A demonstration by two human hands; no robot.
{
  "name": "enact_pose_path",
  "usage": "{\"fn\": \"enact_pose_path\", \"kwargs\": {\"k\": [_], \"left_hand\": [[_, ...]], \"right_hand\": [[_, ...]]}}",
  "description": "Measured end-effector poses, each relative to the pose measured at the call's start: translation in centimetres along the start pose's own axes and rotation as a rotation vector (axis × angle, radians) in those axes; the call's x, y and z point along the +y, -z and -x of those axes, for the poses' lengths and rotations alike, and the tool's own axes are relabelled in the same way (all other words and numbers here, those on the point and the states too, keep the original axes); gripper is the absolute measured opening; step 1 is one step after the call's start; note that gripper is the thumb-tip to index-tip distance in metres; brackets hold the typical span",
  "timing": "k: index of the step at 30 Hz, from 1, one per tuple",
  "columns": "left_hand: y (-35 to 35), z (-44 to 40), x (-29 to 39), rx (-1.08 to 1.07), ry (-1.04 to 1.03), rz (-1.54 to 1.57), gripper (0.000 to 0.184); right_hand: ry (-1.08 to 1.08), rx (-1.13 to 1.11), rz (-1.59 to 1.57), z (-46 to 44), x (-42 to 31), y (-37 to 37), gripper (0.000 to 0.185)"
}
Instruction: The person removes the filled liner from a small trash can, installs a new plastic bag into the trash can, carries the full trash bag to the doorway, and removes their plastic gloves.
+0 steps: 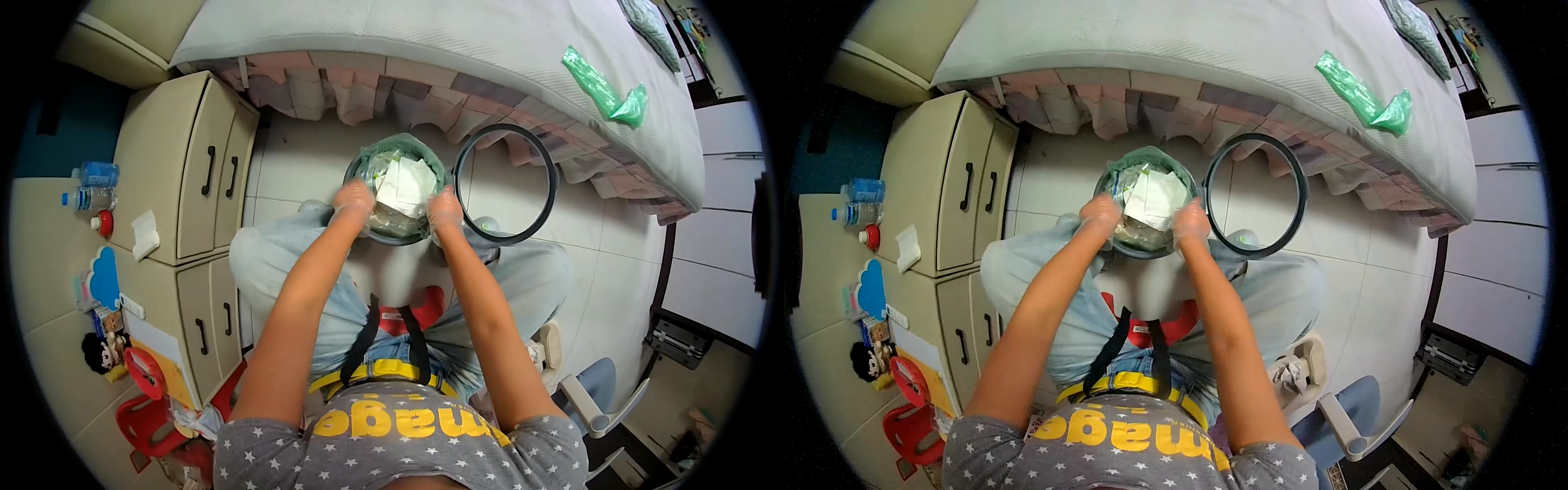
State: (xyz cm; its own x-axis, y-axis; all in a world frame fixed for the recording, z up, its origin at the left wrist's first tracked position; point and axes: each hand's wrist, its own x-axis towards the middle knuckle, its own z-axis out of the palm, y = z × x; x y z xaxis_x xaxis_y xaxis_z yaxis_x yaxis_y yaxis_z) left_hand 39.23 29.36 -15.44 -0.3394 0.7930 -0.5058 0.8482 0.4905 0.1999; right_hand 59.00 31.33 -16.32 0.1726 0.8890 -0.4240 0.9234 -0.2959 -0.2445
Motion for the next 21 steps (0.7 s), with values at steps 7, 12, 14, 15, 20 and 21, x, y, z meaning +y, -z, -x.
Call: {"fn": "enact_pose_path", "kwargs": {"k": [7, 12, 14, 15, 20, 21], "left_hand": [[-0.8, -0.6, -2.1, -0.009, -0.105, -0.067, 0.023], [0.2, 0.0, -1.5, -0.095, -0.031, -0.108, 0.025], [0.0, -0.5, -1.7, -0.091, -0.035, -0.122, 0.025], [0.0, -0.4, -1.9, -0.096, -0.031, -0.122, 0.025], [0.6, 0.6, -2.9, -0.108, -0.067, -0.1, 0.027], [0.4, 0.3, -3.2, -0.103, -0.082, -0.103, 0.027]], "right_hand": [[0.177, 0.126, -0.229, -2.6, 5.7, -4.5, 0.024], [0.187, 0.13, -0.135, -2.8, 6.8, -4.2, 0.024], [0.204, 0.157, -0.166, -3.2, 7.3, -4.2, 0.022], [0.223, 0.171, -0.193, -3.1, 7.5, -4.3, 0.02], [0.196, 0.156, -0.179, -2.0, 7.5, -2.3, 0.016], [0.166, 0.139, -0.166, -2.1, 7.4, -2.1, 0.016]]}}
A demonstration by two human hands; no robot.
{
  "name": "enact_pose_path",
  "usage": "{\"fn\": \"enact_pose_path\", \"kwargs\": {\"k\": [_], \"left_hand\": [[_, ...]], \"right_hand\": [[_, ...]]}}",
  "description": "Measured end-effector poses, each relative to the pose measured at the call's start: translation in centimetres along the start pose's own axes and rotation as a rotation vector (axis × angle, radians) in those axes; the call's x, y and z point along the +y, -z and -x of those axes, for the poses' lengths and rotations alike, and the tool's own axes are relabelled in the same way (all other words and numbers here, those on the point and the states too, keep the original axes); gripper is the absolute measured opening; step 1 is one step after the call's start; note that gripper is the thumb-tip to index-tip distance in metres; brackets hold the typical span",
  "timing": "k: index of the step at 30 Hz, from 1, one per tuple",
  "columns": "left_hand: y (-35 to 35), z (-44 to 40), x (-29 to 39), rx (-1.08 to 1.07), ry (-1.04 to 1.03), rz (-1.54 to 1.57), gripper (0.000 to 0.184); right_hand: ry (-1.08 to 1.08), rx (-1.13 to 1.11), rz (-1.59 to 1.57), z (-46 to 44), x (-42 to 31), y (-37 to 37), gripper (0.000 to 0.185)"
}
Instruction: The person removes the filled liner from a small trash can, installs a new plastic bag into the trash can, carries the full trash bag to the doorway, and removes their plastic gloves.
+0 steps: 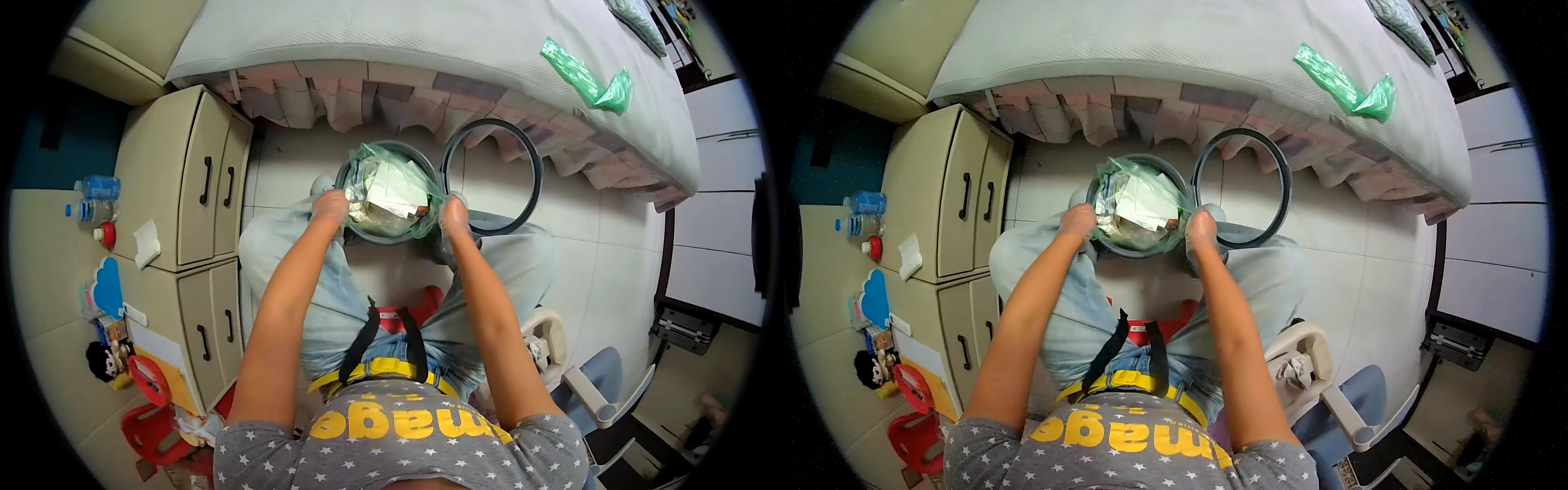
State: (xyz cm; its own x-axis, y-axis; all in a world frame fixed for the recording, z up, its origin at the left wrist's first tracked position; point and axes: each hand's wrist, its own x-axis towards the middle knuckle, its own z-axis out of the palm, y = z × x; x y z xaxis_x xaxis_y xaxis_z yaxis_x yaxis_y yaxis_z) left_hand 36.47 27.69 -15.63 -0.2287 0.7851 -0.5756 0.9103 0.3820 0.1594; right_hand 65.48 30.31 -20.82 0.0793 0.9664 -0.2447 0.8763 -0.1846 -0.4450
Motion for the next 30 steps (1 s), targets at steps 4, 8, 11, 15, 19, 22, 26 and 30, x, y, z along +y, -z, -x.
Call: {"fn": "enact_pose_path", "kwargs": {"k": [4, 8, 11, 15, 19, 22, 26, 30], "left_hand": [[0.7, 0.0, 0.3, -0.047, -0.01, -0.005, 0.031], [2.8, 1.8, 1.9, -0.055, 0.102, 0.042, 0.059], [3.3, 2.7, 2.1, -0.071, 0.064, 0.092, 0.06], [2.8, 3.0, 2.5, -0.054, 0.043, 0.164, 0.06], [-1.1, 0.0, 1.8, 0.032, 0.103, 0.281, 0.05], [-4.0, -2.2, 0.4, 0.106, -0.039, 0.301, 0.04], [-4.7, -1.7, -0.2, 0.155, -0.131, 0.288, 0.026], [-4.9, 0.1, 0.9, 0.209, -0.159, 0.319, 0.03]], "right_hand": [[-0.061, -0.02, -0.048, 0.0, -0.6, 0.4, 0.022], [-0.267, -0.171, -0.079, 1.6, -4.8, 3.9, 0.051], [-0.301, -0.286, -0.108, 2.1, -6.5, 5.4, 0.076], [-0.256, -0.225, 0.033, 2.0, -7.0, 4.7, 0.07], [-0.215, -0.162, 0.015, 0.3, -5.1, 3.1, 0.045], [-0.03, -0.153, 0.033, -1.4, -0.7, -0.3, 0.032], [-0.073, -0.202, -0.007, -1.7, 0.7, -0.1, 0.027], [-0.016, -0.218, -0.006, -1.9, 1.2, -0.1, 0.026]]}}
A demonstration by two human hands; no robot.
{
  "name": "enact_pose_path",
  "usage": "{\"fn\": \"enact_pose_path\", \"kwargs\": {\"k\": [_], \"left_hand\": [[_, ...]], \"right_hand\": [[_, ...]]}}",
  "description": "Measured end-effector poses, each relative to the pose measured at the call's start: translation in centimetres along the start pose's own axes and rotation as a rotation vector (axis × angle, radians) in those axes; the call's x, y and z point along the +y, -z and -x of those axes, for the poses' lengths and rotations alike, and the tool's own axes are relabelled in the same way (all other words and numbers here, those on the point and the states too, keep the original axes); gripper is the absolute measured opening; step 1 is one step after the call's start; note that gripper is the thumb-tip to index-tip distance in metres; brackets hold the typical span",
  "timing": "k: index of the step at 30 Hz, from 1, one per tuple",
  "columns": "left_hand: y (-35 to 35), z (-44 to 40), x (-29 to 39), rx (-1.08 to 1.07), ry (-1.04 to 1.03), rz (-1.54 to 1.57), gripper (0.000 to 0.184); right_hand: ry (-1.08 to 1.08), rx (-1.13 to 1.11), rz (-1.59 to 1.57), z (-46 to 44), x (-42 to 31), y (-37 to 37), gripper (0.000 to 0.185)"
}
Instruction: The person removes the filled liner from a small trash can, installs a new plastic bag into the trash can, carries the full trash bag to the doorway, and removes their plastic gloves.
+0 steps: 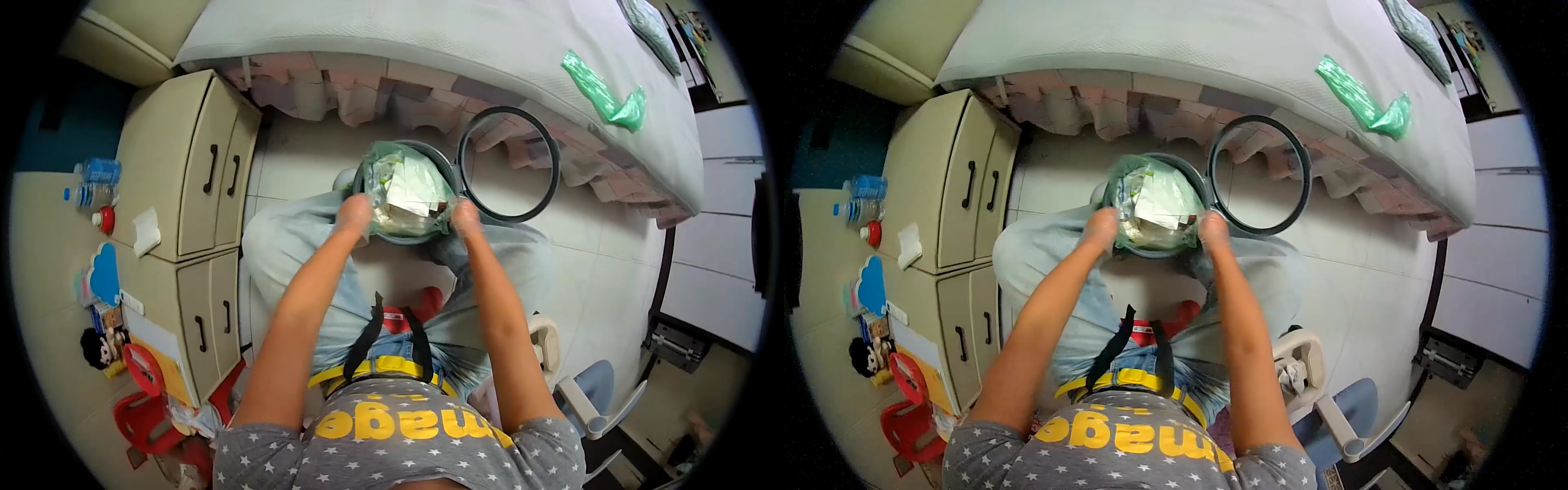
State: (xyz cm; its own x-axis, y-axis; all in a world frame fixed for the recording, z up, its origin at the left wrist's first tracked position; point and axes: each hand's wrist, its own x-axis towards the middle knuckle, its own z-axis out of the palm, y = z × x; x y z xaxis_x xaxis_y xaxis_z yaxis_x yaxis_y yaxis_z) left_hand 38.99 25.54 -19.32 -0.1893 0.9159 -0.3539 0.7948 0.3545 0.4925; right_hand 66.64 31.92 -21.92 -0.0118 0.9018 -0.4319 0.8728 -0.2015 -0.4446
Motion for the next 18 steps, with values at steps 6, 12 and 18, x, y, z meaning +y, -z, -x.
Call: {"fn": "enact_pose_path", "kwargs": {"k": [6, 12, 18], "left_hand": [[-1.1, 1.4, 3.3, 0.048, 0.116, 0.076, 0.022], [0.4, 0.6, 1.4, 0.043, 0.082, 0.069, 0.03], [4.3, 1.5, 1.7, 0.055, 0.014, 0.165, 0.038]], "right_hand": [[0.056, -0.048, -0.142, -2.9, 2.9, -2.8, 0.026], [-0.005, -0.104, -0.239, -1.1, 0.1, 0.8, 0.033], [-0.026, -0.184, -0.499, 3.1, -4.5, 5.8, 0.03]]}}
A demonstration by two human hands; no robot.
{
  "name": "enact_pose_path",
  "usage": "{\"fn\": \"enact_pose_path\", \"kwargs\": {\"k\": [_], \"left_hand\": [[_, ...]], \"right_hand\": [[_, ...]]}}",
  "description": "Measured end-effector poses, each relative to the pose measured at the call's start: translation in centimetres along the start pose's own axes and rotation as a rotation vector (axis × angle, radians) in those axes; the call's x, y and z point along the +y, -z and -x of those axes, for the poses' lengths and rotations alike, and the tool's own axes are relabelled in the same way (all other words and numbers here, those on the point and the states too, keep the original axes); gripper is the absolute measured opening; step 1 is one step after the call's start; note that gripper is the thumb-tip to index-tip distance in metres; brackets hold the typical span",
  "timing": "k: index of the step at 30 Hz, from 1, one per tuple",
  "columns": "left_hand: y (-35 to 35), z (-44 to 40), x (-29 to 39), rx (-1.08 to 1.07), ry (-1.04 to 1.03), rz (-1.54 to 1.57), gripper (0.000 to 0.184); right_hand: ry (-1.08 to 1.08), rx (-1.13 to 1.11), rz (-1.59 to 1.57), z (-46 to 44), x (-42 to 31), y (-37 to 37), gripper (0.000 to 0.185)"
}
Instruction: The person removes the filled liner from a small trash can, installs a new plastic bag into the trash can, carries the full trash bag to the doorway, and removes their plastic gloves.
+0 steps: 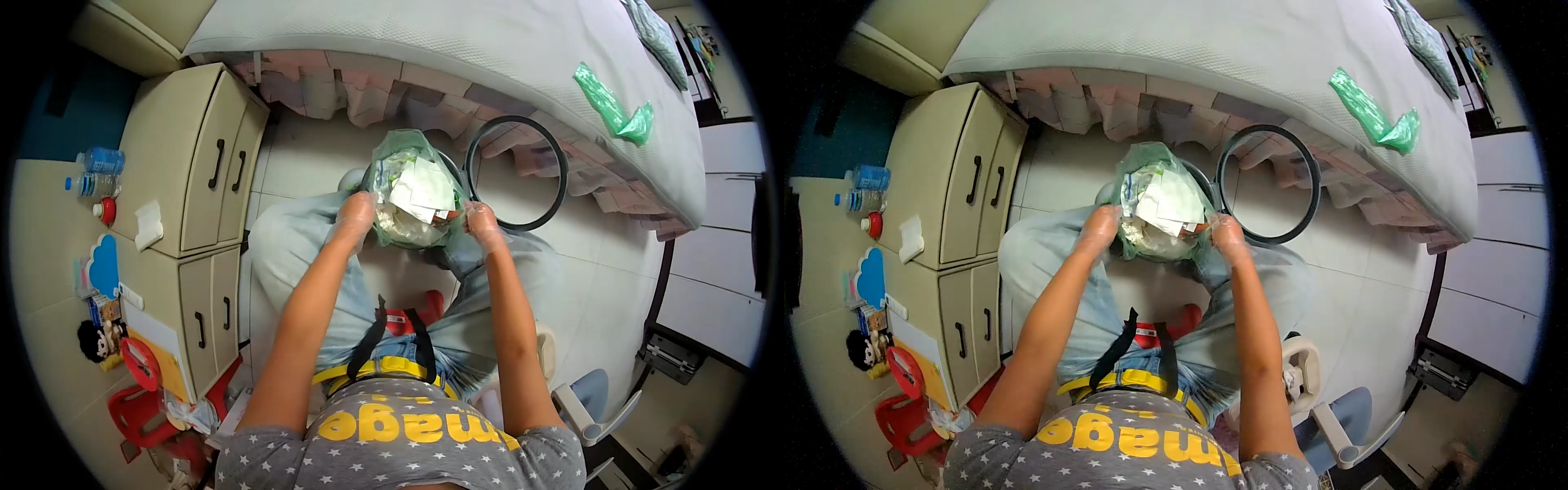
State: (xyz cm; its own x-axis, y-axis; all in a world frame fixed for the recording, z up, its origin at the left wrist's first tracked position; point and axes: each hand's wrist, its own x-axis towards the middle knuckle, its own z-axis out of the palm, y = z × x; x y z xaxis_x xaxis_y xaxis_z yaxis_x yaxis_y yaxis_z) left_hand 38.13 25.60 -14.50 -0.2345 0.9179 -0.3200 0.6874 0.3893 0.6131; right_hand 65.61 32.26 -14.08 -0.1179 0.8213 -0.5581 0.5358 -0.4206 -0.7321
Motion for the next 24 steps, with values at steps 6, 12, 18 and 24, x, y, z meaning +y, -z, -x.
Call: {"fn": "enact_pose_path", "kwargs": {"k": [6, 12, 18, 24], "left_hand": [[2.8, 0.7, 1.7, -0.036, -0.023, 0.213, 0.035], [7.7, 1.7, 3.5, -0.261, 0.106, 0.66, 0.032], [12.8, 3.3, 5.7, -0.253, 0.019, 1.004, 0.031], [16.5, 4.1, 5.0, -0.06, -0.01, 1.168, 0.034]], "right_hand": [[0.004, -0.033, -0.265, 2.9, -3.0, 1.6, 0.03], [0.112, -0.027, -0.477, 6.5, -7.3, 3.4, 0.032], [0.31, -0.005, -0.607, 8.3, -10.8, 4.4, 0.033], [0.411, -0.039, -0.629, 8.7, -15.6, 3.6, 0.032]]}}
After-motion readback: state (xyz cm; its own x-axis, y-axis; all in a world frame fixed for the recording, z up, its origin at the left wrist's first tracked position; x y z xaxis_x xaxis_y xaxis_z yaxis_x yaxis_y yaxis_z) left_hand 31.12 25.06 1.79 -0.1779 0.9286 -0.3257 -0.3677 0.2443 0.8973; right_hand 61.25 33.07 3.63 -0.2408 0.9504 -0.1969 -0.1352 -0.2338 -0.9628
